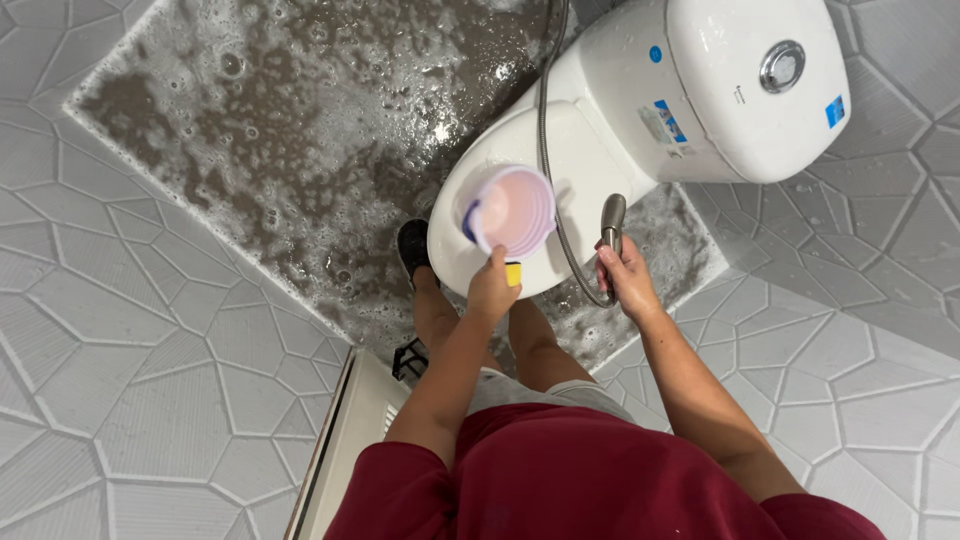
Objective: The person rinses a bucket and sponge, then uses a handheld bidet sprayer to wash the toilet and floor. They systematically spray the toilet bowl, seat, and surrounding floor area to remove soap suds and dirt.
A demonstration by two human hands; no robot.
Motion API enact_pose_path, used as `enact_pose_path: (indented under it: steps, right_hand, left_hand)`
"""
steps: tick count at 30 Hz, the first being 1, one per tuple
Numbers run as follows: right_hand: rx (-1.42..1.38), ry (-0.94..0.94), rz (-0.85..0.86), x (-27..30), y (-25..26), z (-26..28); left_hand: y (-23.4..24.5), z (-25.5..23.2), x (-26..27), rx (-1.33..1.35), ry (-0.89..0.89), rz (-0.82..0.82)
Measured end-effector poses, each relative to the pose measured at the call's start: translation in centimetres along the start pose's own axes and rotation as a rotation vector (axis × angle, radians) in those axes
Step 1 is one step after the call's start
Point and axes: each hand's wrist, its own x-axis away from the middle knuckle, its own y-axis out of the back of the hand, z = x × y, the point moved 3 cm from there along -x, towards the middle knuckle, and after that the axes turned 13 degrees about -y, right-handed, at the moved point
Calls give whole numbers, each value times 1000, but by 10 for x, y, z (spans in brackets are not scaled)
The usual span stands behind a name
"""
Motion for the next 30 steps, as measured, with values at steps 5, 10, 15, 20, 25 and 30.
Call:
enact_pose_path:
  steps: [5, 10, 15, 20, 25, 30]
  right_hand:
    - [-6, -30, 16, 4, 0, 0]
    - [12, -3, 55, 8, -3, 12]
    - [163, -53, 78, 15, -2, 20]
    - [123, -50, 74, 23, -3, 20]
    - [45, -50, 47, 25, 4, 13]
    - [-76, 39, -48, 27, 1, 9]
  left_hand:
    - [11, -1, 4, 57, 161, 104]
    - [27, -26, 3, 32, 114, 218]
    - [37, -32, -47, 21, -8, -28]
    - [30, -40, -70, -329, -229, -123]
    - [35, 41, -52, -430, 191, -332]
    - [48, 101, -45, 96, 499, -150]
